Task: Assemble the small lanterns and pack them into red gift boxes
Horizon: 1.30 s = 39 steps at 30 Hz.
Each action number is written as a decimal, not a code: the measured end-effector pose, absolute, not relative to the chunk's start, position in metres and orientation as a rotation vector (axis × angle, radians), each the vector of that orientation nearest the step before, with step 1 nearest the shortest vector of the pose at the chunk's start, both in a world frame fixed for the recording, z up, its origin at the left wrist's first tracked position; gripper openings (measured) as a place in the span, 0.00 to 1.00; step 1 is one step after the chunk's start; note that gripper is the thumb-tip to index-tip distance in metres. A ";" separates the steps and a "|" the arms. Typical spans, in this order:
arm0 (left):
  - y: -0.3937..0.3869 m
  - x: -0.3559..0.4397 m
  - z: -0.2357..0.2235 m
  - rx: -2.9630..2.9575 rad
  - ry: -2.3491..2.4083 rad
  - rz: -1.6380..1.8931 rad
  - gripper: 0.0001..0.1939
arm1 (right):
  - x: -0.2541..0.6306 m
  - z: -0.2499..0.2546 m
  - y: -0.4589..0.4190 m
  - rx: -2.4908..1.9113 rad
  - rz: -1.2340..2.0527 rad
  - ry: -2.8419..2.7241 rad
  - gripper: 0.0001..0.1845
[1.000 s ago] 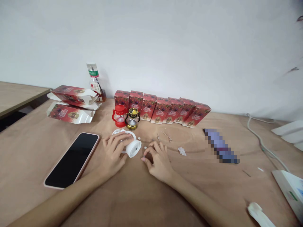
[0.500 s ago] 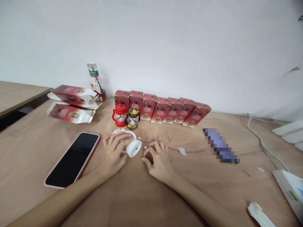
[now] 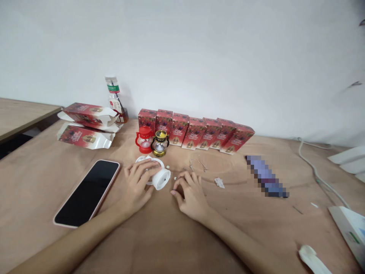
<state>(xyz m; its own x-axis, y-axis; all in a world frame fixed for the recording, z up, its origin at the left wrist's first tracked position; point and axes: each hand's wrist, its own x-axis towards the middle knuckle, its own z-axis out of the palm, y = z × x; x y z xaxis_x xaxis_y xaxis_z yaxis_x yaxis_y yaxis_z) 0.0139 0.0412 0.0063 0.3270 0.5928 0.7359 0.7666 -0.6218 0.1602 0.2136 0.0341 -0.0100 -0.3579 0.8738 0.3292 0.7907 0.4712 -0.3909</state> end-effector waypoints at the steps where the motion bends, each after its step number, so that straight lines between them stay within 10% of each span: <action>1: 0.041 0.014 0.006 -2.373 -1.241 -1.172 0.20 | 0.214 -0.010 0.034 -1.374 0.221 -2.235 0.02; 39: 0.041 0.013 0.007 -2.410 -1.226 -1.146 0.20 | 0.235 -0.009 0.045 -0.614 -0.480 -2.504 0.12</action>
<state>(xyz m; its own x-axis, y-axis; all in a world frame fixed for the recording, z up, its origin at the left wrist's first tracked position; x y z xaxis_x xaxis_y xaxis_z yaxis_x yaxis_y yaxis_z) 0.0128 0.0406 0.0068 0.3539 0.5983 0.7189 0.7575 -0.6342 0.1549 0.2354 0.0448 -0.0089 -0.7656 0.3269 0.5541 0.5086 0.8350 0.2101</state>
